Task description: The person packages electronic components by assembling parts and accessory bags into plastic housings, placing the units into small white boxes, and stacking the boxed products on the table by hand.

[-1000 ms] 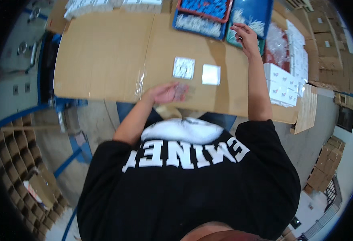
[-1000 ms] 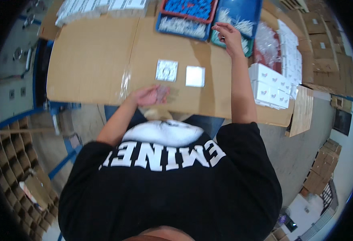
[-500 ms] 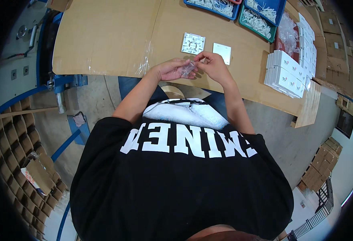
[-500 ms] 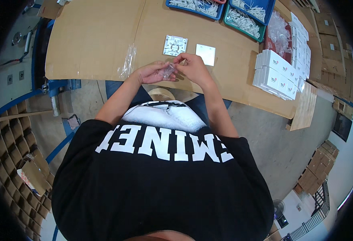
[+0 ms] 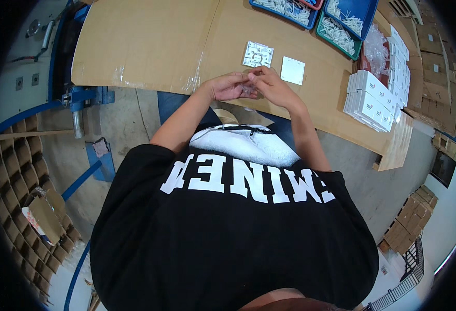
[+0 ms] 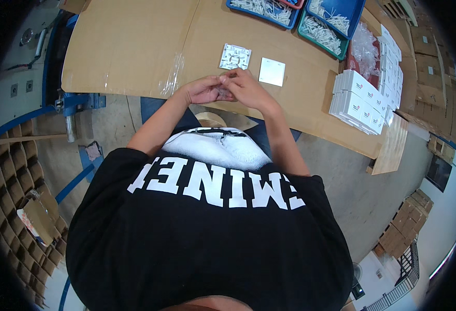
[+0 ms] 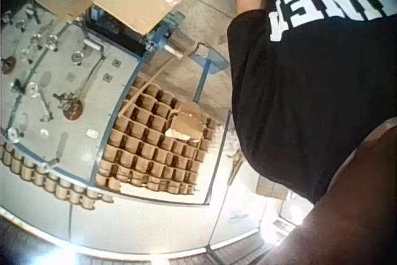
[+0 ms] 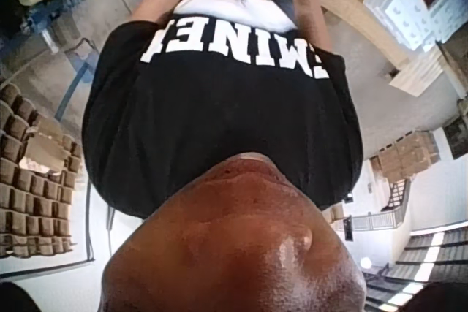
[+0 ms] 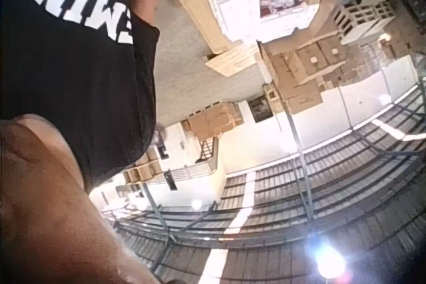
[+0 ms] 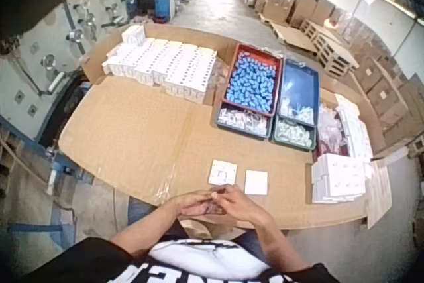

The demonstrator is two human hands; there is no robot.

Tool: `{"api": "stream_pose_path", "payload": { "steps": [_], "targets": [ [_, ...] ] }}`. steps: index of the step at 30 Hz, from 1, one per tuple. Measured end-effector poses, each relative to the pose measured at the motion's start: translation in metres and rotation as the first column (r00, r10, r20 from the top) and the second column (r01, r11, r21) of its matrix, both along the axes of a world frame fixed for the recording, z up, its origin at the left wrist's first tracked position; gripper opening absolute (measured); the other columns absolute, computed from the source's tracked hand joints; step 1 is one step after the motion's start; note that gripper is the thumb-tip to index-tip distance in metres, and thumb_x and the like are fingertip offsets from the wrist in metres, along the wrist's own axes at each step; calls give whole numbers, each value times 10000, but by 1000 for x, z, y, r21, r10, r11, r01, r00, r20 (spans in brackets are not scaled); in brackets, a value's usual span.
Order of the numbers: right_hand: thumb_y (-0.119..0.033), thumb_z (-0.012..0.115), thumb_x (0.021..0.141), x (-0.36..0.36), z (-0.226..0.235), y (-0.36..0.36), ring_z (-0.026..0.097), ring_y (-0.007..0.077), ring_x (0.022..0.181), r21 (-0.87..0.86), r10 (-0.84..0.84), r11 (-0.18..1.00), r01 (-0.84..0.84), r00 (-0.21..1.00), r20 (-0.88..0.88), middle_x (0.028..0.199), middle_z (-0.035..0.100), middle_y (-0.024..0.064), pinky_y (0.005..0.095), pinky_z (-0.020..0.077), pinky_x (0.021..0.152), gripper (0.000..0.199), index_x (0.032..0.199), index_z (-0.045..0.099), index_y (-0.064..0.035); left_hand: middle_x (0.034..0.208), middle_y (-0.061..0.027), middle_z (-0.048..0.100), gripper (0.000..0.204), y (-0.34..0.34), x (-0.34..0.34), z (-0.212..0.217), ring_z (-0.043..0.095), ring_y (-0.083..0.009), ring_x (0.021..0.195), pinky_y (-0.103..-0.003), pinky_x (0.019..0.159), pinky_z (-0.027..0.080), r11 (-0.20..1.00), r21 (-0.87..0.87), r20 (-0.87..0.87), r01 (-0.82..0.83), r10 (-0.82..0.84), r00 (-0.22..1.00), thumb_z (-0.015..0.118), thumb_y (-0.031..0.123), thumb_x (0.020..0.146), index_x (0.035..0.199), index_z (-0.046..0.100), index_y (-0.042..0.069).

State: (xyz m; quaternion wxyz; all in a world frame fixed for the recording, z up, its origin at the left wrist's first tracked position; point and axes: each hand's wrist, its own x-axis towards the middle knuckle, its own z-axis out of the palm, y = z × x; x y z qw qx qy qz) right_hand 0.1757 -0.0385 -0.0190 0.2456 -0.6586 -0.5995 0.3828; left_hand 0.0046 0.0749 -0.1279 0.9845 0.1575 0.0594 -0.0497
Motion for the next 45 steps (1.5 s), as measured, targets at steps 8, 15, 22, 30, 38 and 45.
{"api": "stream_pose_path", "payload": {
  "steps": [8, 15, 22, 30, 38, 45],
  "targets": [
    [-305, 565, 1045, 65, 14, 10, 653, 134, 838, -194, -332, 939, 284, 895, -298, 940, 724, 51, 265, 514, 777, 342, 1075, 714, 0, 1212, -105, 654, 498, 7, -1, -3, 612, -158, 920, -356, 915, 498, 990, -23, -22, 140, -140, 990, 530, 410, 1042, 1349, 536, 19],
    [-142, 660, 919, 251, -36, 17, 679, 134, 764, 277, -796, 568, 775, 603, -56, 910, 750, 70, 277, 533, 704, 173, 1011, 731, -13, 1206, -116, 665, 511, 12, 9, 13, 613, -169, 852, -361, 933, 484, 971, -153, -74, 184, -196, 978, 476, 363, 1057, 1392, 516, -20],
    [-205, 747, 839, 287, -46, 38, 727, 291, 858, 382, -813, 580, 719, 482, 326, 921, 753, 142, 383, 554, 760, 207, 984, 757, -58, 1223, -117, 663, 536, 13, 7, 13, 613, -175, 877, -380, 943, 480, 974, -141, -108, 179, -195, 975, 494, 366, 1043, 1415, 496, -20],
    [-300, 793, 804, 288, -35, 60, 723, 324, 901, 214, -773, 527, 823, 359, 523, 953, 763, 121, 410, 554, 788, 262, 990, 784, -115, 1237, -112, 654, 525, 15, 9, 11, 620, -173, 892, -386, 953, 482, 970, -149, -86, 193, -207, 975, 510, 349, 1040, 1418, 494, -15],
    [-198, 802, 794, 327, -73, 32, 685, 169, 730, 314, -892, 449, 837, 401, 207, 872, 755, 75, 305, 534, 679, 220, 959, 770, -55, 1232, -92, 649, 512, 11, 8, 12, 599, -167, 905, -378, 976, 480, 967, -157, -74, 202, -216, 974, 493, 334, 1053, 1437, 479, -4],
    [-70, 803, 817, 285, -42, 14, 574, 75, 651, 175, -811, 430, 885, 465, -357, 819, 685, 8, 224, 434, 573, 191, 976, 706, -26, 1270, -76, 648, 515, 12, 6, 9, 630, -189, 963, -421, 984, 497, 974, -160, -76, 162, -175, 982, 482, 348, 1059, 1461, 466, 27]
  ]
}}
